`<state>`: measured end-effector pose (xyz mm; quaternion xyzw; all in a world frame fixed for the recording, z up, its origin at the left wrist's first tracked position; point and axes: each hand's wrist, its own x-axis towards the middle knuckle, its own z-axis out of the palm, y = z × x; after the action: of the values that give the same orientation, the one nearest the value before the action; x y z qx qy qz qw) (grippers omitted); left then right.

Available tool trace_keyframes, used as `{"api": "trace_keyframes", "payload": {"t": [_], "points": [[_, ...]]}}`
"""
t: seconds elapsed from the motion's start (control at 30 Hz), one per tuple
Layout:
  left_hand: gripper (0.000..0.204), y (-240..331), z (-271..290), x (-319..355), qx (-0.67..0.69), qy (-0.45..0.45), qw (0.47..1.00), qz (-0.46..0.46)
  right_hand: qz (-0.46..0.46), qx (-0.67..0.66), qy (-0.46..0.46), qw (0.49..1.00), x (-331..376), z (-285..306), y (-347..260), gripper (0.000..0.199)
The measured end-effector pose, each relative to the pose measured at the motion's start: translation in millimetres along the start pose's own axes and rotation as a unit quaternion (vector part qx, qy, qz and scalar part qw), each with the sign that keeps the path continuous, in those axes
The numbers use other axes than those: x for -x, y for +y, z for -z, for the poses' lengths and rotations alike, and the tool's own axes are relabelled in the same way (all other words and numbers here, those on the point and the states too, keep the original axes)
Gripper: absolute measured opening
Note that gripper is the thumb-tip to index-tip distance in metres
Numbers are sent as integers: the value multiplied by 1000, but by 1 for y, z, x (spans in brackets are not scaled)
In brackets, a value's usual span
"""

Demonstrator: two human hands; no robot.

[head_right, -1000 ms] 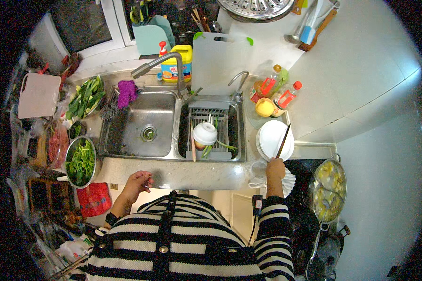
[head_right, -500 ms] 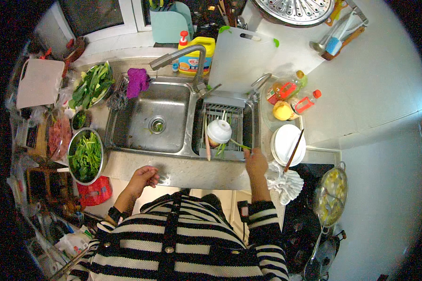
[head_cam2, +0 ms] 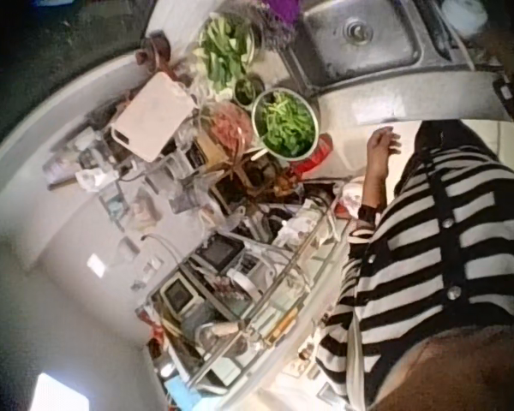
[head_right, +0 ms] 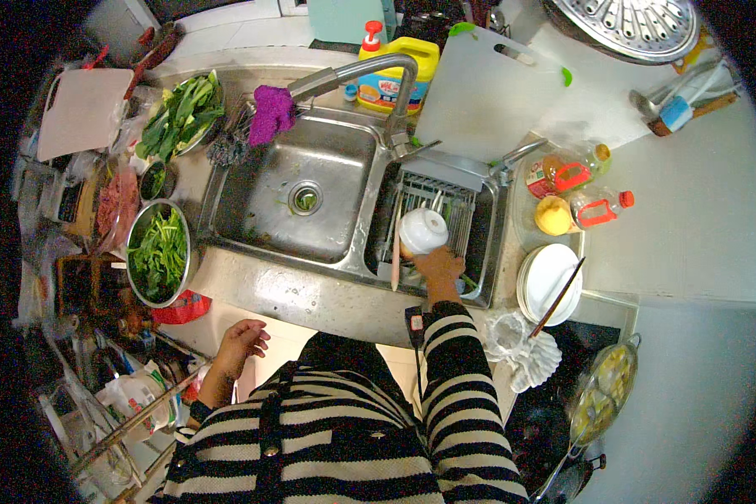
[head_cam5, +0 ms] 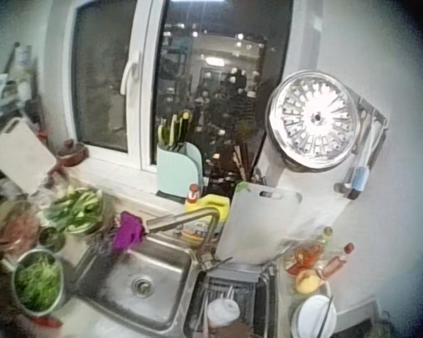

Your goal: The person stirs a simmering pot on the stove using a ladle and chopsticks, then washes hands at the sink. They later open a plastic bag containing flat noodles and place the noodles into a food processor.

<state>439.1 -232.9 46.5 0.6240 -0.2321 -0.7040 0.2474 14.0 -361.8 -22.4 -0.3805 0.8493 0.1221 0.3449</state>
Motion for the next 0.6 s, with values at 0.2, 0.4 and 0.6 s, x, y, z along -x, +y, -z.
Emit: {"api": "trace_keyframes", "payload": {"t": [0.2,0.4,0.6], "points": [[23,-7,-9,4,28,3,1000,-3,-17,31,17,999,-27,-9,6,53],[23,1,-22,1,21,0,1000,-7,27,-39,38,998,-71,-14,20,37],[23,7,-29,-4,19,8,1000,4,143,169,-103,970,-122,-34,25,25]]}}
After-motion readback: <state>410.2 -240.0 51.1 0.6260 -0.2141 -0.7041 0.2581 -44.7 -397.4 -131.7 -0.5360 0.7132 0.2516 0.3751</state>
